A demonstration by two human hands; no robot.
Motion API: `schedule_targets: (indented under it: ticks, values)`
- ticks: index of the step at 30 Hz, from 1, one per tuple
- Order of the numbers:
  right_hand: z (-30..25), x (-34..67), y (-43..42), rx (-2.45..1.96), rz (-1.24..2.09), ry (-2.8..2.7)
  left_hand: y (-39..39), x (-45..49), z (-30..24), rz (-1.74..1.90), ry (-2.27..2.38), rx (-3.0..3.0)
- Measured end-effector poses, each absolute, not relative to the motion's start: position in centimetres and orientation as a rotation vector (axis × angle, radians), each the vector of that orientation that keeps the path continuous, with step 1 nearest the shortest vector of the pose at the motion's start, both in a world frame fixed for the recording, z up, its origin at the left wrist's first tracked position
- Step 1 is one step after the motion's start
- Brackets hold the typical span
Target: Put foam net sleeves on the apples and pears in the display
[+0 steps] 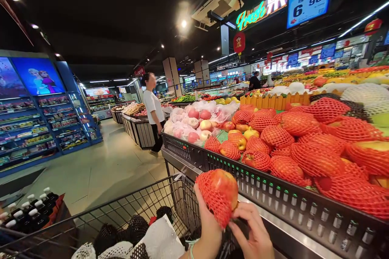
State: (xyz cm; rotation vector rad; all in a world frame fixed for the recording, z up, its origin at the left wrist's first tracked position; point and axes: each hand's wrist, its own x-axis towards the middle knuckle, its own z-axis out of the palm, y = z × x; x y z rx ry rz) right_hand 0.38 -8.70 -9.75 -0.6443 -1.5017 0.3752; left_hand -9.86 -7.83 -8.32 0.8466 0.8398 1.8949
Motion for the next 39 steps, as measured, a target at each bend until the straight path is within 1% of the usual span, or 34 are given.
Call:
schedule_targets:
  ticks: [3, 7, 11, 15, 21, 25, 30, 34, 39]
  values:
    - [-10.1, -0.1, -9.0, -0.704, 0.304, -1.426, -7.9, -8.9, -7.6, 1.892, 0.82, 0.65]
    - [-8.8, 0.1, -9.3, -0.752, 0.288, -1.484, -8.1, -8.4, -7.3, 1.859, 0.754, 0.59]
    - [-7.3, 1.2, -8.9, -0.713, 0.372, -1.487, -7.9, -8.9, -7.1, 1.876, 0.824, 0.699]
    - [-7.5, 2.5, -7.7, -0.681, 0.537, -1.612, -8.1, -9.1, -6.1, 1.845, 0.788, 0.761]
    - [-7.6, 4.3, -6.2, -0.759, 0.567, -1.788, -8.5, -8.9, -4.7, 1.797, 0.698, 0.693]
    - [-6.1, 6.0, -5.1, -0.74, 0.604, -1.727, -8.3, -8.9, -4.9, 1.712, 0.68, 0.741]
    - [-4.7, 7.2, -5.0, -0.71, 0.627, -1.649, -8.0, -8.2, -6.4, 1.667, 0.608, 0.735]
    - [-4.8, 6.1, -6.0, -0.655, 0.576, -1.46, -8.2, -7.8, -7.0, 1.675, 0.558, 0.695]
    - [-5.7, 4.5, -6.3, -0.719, 0.639, -1.353, -8.5, -8.3, -6.1, 1.616, 0.454, 0.713]
